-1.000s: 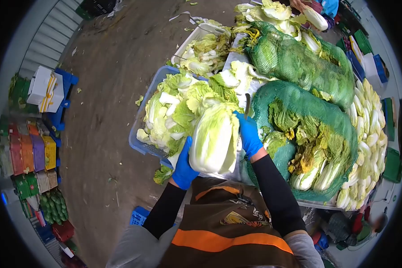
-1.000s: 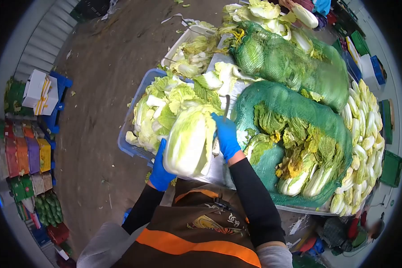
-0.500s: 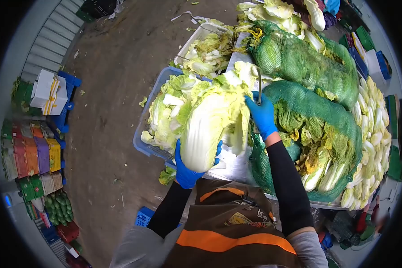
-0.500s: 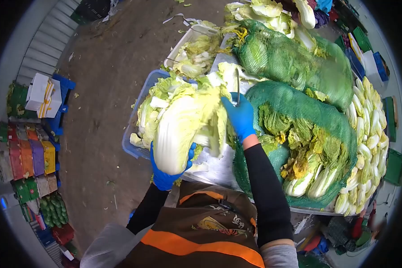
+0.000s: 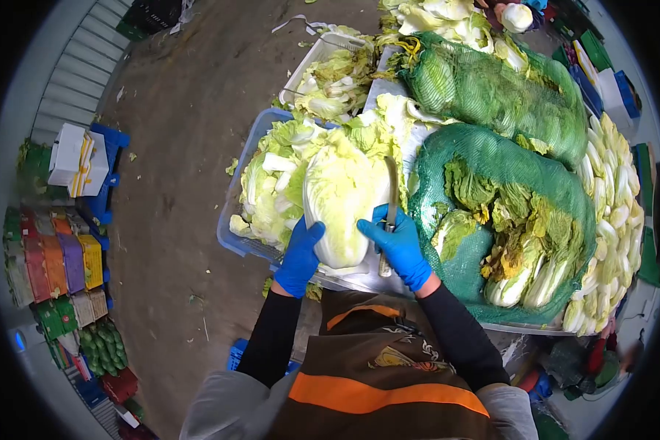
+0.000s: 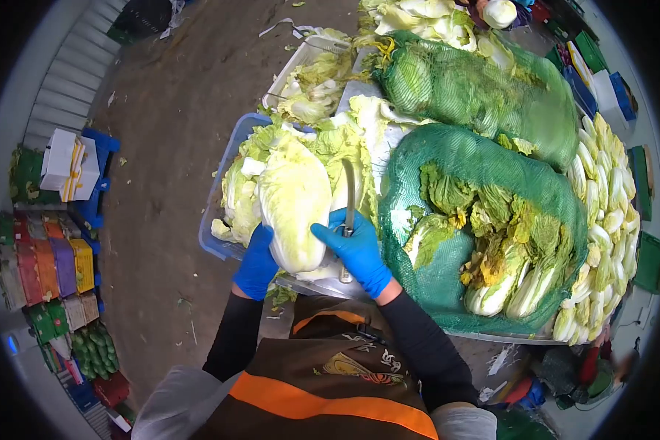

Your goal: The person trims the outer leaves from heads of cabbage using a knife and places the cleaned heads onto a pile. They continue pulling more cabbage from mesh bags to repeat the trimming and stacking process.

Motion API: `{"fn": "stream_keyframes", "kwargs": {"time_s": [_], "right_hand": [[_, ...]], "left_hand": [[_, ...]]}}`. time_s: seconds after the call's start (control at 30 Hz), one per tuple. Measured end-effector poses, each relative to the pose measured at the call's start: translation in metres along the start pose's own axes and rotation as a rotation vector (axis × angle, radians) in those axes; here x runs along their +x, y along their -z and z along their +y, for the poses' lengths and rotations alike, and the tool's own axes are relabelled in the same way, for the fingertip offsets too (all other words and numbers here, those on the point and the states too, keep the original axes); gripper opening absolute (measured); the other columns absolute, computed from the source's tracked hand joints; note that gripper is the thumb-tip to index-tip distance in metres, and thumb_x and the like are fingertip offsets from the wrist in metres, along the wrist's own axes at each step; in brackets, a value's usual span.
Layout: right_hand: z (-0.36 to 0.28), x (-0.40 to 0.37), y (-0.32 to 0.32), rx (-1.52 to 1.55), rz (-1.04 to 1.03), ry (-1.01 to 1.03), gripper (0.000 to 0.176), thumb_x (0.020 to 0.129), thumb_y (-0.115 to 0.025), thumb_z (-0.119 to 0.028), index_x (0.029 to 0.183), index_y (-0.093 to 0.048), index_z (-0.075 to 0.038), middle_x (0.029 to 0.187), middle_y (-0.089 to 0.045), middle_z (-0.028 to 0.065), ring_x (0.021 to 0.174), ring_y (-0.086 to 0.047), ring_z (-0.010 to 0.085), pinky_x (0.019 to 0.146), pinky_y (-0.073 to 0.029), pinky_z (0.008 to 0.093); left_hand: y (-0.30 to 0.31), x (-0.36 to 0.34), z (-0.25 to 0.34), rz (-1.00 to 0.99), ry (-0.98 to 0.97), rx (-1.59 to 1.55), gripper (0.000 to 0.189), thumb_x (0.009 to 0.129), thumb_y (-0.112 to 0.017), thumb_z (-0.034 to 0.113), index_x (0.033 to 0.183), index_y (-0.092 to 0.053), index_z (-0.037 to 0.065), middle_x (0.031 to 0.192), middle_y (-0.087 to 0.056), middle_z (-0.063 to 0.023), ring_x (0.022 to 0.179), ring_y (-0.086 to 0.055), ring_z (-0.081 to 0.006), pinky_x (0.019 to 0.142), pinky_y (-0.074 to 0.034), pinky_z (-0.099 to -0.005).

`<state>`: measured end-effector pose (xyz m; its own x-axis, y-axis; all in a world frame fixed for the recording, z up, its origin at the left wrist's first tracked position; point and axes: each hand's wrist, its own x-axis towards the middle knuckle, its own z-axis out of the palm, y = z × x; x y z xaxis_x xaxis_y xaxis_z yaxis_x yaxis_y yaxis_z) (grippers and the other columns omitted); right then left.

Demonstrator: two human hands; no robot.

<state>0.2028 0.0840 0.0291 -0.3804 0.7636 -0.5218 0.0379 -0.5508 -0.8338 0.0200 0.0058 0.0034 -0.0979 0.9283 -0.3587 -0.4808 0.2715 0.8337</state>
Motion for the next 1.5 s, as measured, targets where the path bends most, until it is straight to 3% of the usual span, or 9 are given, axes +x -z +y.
{"fn": "stream_keyframes", "kwargs": {"time_s": [0.33, 0.53, 0.6, 0.67, 0.73, 0.8, 0.93, 1.2, 1.5], "right_hand": [[0.006, 0.026, -0.008, -0.152, 0.052, 0.298, 0.018, 0.078, -0.075, -0.013, 0.083, -0.059, -0.006, 0.068, -0.05, -0.0064, 0.062, -0.042, 0.0024, 0.056, -0.037, 0.0196], [0.027, 0.048, 0.033, -0.128, 0.1, 0.059, 0.043, 0.077, -0.076, -0.022, 0.109, -0.06, 0.003, 0.087, -0.065, 0.006, 0.077, -0.061, 0.0152, 0.074, -0.05, 0.03], [0.053, 0.059, 0.041, -0.496, 0.372, 0.382, 0.042, 0.081, -0.072, -0.022, 0.112, -0.055, 0.001, 0.082, -0.059, 0.0037, 0.07, -0.056, 0.0108, 0.061, -0.049, 0.0247], [0.035, 0.052, 0.028, -0.386, 0.442, 0.469, 0.04, 0.085, -0.07, -0.028, 0.108, -0.056, 0.001, 0.08, -0.058, 0.0048, 0.069, -0.055, 0.0098, 0.059, -0.048, 0.0228], [-0.025, 0.009, 0.003, -0.028, -0.063, 0.056, 0.038, 0.09, -0.064, -0.03, 0.109, -0.057, 0.002, 0.082, -0.058, 0.0037, 0.067, -0.055, 0.0087, 0.056, -0.047, 0.0232], [-0.025, -0.004, -0.019, 0.368, -0.093, -0.019, 0.039, 0.089, -0.066, -0.034, 0.113, -0.062, -0.003, 0.084, -0.062, -0.0001, 0.054, -0.049, 0.0046, 0.049, -0.042, 0.0196], [-0.018, -0.006, -0.008, -0.117, 0.005, 0.038, 0.028, 0.094, -0.059, -0.022, 0.115, -0.063, -0.003, 0.095, -0.067, 0.0032, 0.054, -0.048, 0.0044, 0.05, -0.04, 0.0186], [0.013, 0.011, 0.011, 0.198, 0.061, 0.078, 0.025, 0.096, -0.056, -0.021, 0.108, -0.064, -0.001, 0.087, -0.067, 0.0012, 0.053, -0.047, 0.0039, 0.049, -0.04, 0.019], [0.015, 0.007, 0.009, 0.156, 0.066, -0.049, 0.026, 0.093, -0.061, -0.025, 0.104, -0.065, -0.002, 0.083, -0.065, 0.002, 0.054, -0.049, 0.0048, 0.05, -0.042, 0.0199]], "left_hand": [[-0.028, -0.005, -0.016, 0.207, 0.01, -0.713, 0.064, 0.093, -0.052, 0.043, 0.142, -0.034, 0.006, 0.137, -0.046, -0.0134, 0.126, -0.046, -0.0271, 0.107, -0.036, -0.0432], [-0.023, -0.013, -0.003, -0.054, -0.268, -1.202, 0.069, 0.093, -0.042, 0.055, 0.144, -0.03, 0.009, 0.141, -0.043, -0.012, 0.129, -0.043, -0.028, 0.107, -0.035, -0.043], [-0.004, -0.012, 0.001, 0.081, -0.237, -0.831, 0.073, 0.091, -0.04, 0.06, 0.143, -0.032, 0.009, 0.138, -0.045, -0.0122, 0.126, -0.044, -0.0292, 0.104, -0.037, -0.0458], [0.022, 0.0, -0.013, -0.467, -0.153, -1.021, 0.079, 0.091, -0.04, 0.065, 0.147, -0.026, 0.011, 0.144, -0.038, -0.0152, 0.13, -0.039, -0.0344, 0.109, -0.03, -0.0498], [-0.018, 0.001, 0.009, 0.271, -0.405, -0.504, 0.049, 0.1, -0.038, 0.04, 0.138, -0.039, 0.007, 0.132, -0.05, -0.0115, 0.117, -0.051, -0.024, 0.101, -0.04, -0.0395], [0.002, 0.003, 0.005, 0.171, -0.218, -0.166, 0.045, 0.102, -0.04, 0.025, 0.139, -0.039, 0.0, 0.132, -0.05, -0.0114, 0.116, -0.052, -0.0183, 0.1, -0.042, -0.034], [-0.004, 0.001, 0.003, 0.135, 0.002, 0.088, 0.047, 0.099, -0.047, 0.028, 0.135, -0.042, -0.002, 0.129, -0.052, -0.0109, 0.114, -0.055, -0.0164, 0.094, -0.047, -0.0315], [-0.012, 0.013, -0.016, -0.181, 0.214, -0.926, 0.076, 0.094, -0.043, 0.056, 0.147, -0.026, 0.005, 0.143, -0.038, -0.0212, 0.128, -0.041, -0.0387, 0.106, -0.035, -0.0519], [-0.021, 0.014, -0.017, 0.009, 0.033, -0.446, 0.064, 0.1, -0.032, 0.051, 0.143, -0.03, 0.004, 0.138, -0.045, -0.011, 0.124, -0.047, -0.019, 0.105, -0.039, -0.0332]]}}
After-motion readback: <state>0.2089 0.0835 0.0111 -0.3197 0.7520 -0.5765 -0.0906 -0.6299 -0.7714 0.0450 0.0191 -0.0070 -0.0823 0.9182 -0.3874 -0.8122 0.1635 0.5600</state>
